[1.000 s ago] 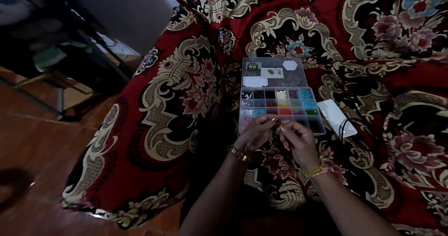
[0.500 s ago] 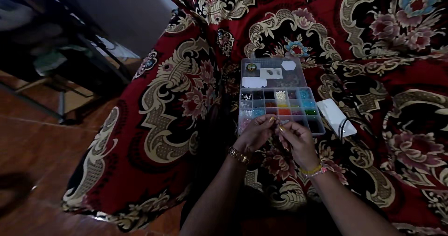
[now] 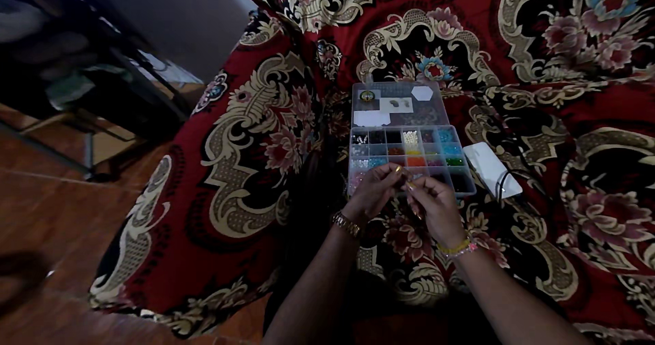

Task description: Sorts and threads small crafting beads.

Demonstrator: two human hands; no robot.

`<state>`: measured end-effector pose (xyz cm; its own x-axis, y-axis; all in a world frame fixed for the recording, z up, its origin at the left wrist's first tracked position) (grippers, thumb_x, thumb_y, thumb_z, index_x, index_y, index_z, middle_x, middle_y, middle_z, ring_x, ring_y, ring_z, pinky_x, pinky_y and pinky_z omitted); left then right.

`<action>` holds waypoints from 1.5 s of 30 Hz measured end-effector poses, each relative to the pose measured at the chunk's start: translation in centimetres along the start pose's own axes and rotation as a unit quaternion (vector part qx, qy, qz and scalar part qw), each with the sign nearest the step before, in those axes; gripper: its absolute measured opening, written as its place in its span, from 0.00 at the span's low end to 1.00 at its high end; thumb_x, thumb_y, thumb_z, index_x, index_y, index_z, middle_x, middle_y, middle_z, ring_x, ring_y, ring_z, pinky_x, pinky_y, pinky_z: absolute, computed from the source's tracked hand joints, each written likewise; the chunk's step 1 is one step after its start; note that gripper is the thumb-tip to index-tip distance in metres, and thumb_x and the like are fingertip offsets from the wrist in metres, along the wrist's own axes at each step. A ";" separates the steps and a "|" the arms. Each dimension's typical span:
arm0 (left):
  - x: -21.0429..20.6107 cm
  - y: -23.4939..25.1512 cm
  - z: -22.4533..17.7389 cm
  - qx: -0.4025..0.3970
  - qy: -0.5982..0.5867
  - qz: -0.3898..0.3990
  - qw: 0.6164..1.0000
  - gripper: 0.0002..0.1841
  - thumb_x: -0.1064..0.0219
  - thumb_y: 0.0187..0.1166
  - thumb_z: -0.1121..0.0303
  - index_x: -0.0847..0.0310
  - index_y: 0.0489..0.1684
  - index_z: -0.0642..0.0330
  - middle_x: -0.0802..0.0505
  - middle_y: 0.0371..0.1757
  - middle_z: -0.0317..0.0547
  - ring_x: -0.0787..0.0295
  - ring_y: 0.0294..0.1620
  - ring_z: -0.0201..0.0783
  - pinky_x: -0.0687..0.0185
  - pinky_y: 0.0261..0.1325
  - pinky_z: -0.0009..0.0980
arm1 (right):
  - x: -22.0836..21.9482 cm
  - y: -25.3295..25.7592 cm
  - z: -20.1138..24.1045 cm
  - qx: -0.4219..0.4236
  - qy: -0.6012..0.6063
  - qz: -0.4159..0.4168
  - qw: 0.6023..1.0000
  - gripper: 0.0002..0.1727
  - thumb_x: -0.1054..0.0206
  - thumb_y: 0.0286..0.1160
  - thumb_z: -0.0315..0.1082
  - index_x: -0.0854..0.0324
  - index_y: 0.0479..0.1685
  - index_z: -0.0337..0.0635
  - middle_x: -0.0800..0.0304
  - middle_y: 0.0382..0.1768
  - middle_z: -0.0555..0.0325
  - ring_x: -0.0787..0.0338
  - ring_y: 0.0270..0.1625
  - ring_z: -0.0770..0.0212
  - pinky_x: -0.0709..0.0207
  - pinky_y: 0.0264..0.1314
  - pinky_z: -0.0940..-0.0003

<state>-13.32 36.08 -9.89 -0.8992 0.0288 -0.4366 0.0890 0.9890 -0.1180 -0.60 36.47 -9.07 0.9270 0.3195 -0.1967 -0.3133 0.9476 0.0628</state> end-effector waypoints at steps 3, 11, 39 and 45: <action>0.0 0.0 -0.2 -0.006 0.027 -0.013 1.000 0.11 0.47 0.88 0.75 0.17 0.41 0.61 0.07 0.40 0.37 0.10 0.42 0.29 0.13 0.54 0.30 | 0.0 0.0 0.0 0.000 -0.006 0.001 1.000 0.08 0.39 0.79 0.27 0.15 0.36 0.38 0.15 0.20 0.69 0.21 0.18 0.78 0.26 0.20 0.83; 0.0 0.0 -0.4 -0.007 0.057 -0.018 0.998 0.11 0.47 0.88 0.75 0.18 0.40 0.61 0.07 0.39 0.36 0.09 0.41 0.29 0.12 0.53 0.30 | 0.0 0.0 0.0 -0.003 0.005 -0.004 1.000 0.08 0.40 0.77 0.26 0.14 0.35 0.38 0.15 0.21 0.68 0.21 0.18 0.77 0.25 0.20 0.83; 0.1 0.1 -0.9 -0.048 0.109 0.005 0.993 0.08 0.42 0.86 0.75 0.16 0.40 0.63 0.07 0.38 0.36 0.10 0.41 0.28 0.12 0.54 0.30 | 0.1 0.1 -0.2 -0.009 -0.005 -0.008 1.000 0.08 0.38 0.79 0.27 0.14 0.36 0.37 0.15 0.20 0.68 0.21 0.18 0.77 0.25 0.20 0.83; 0.1 0.1 -1.0 -0.064 0.107 0.018 0.992 0.07 0.40 0.84 0.77 0.15 0.40 0.63 0.07 0.38 0.35 0.10 0.41 0.28 0.12 0.55 0.30 | 0.1 0.1 -0.2 -0.007 -0.005 -0.004 1.000 0.09 0.41 0.80 0.26 0.15 0.37 0.37 0.15 0.21 0.68 0.21 0.18 0.77 0.25 0.20 0.83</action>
<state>-13.85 36.33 -9.07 -0.9681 0.0808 -0.2371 0.0799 0.9967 0.0134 -0.60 36.56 -9.31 0.9314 0.3116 -0.1881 -0.3082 0.9501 0.0475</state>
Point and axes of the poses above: each hand's wrist, its own y-axis towards the middle knuckle, its own x-axis out of the back of the hand, z = x × y, the point moved 8 cm from there along y, towards the middle knuckle
